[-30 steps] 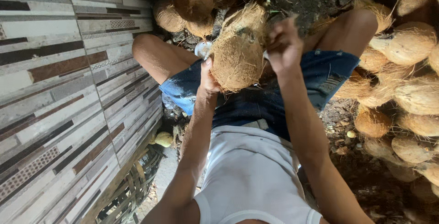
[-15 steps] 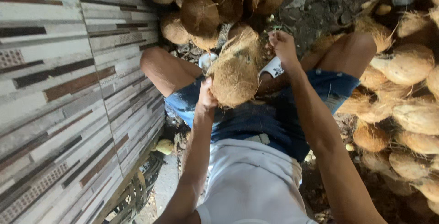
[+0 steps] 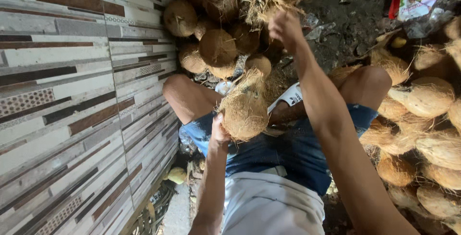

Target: The person sits cross-legged on the floor and peels the fibrous husk off a coconut by hand. They hold the coconut with their left hand and pull away the husk fibers with their right hand, rotating the coconut to remove the outer layer.

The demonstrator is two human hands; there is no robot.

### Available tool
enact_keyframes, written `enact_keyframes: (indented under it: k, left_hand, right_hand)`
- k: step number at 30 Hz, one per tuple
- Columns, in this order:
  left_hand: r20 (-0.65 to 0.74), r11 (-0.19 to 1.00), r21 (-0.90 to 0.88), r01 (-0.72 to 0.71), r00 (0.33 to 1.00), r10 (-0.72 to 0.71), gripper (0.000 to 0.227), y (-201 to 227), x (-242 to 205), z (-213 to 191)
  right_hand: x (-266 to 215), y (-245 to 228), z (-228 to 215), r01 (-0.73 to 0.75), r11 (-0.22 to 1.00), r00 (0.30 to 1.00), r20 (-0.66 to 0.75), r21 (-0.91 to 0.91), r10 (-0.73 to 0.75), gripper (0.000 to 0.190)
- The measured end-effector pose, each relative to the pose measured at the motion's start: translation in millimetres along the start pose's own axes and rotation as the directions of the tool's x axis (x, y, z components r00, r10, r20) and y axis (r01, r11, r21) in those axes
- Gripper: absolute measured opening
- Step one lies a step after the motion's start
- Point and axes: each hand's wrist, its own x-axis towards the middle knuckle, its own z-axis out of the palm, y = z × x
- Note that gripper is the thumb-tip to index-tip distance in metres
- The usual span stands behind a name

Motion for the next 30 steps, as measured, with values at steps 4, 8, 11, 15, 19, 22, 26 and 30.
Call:
enact_keyframes:
  k: [4,8,11,15,19,22,26,30]
  left_hand:
    - [-0.003,1.000,0.007,-0.006,1.000,0.006,0.083,0,2,1]
    - [0.135,0.999,0.050,-0.006,0.991,0.000,0.078,2,5,5]
    - [0.188,0.999,0.025,0.029,0.982,-0.033,0.075,0,9,9]
    - [0.088,0.987,-0.118,0.110,0.991,-0.100,0.071,-11,11,5]
    - [0.175,0.994,-0.058,0.098,0.981,-0.086,0.076,-18,19,14]
    - [0.204,0.999,0.012,0.044,0.978,-0.045,0.081,-19,22,26]
    - [0.269,0.987,0.147,-0.064,0.963,0.022,0.091,-7,21,57]
    - [0.314,0.963,0.235,-0.133,0.948,0.054,0.097,-1,19,81]
  right_hand:
    - [-4,-19,10,0.110,0.973,0.979,-0.149,-0.200,-0.142,0.065]
    - [-27,-7,1,0.290,0.922,0.917,-0.199,-0.258,-0.345,0.037]
    - [-59,13,-16,0.388,0.844,0.876,-0.137,-0.371,-0.463,0.041]
    - [-131,31,-26,0.476,0.799,0.852,-0.034,-0.367,-0.523,0.042]
    - [-186,38,-28,0.467,0.798,0.837,-0.102,-0.381,-0.538,0.018]
    - [-210,41,-29,0.561,0.715,0.774,-0.043,-0.417,-0.632,0.024]
    - [-230,22,-22,0.696,0.572,0.641,0.017,-0.435,-0.767,0.020]
    - [-249,8,-13,0.735,0.547,0.610,0.040,-0.400,-0.791,0.026]
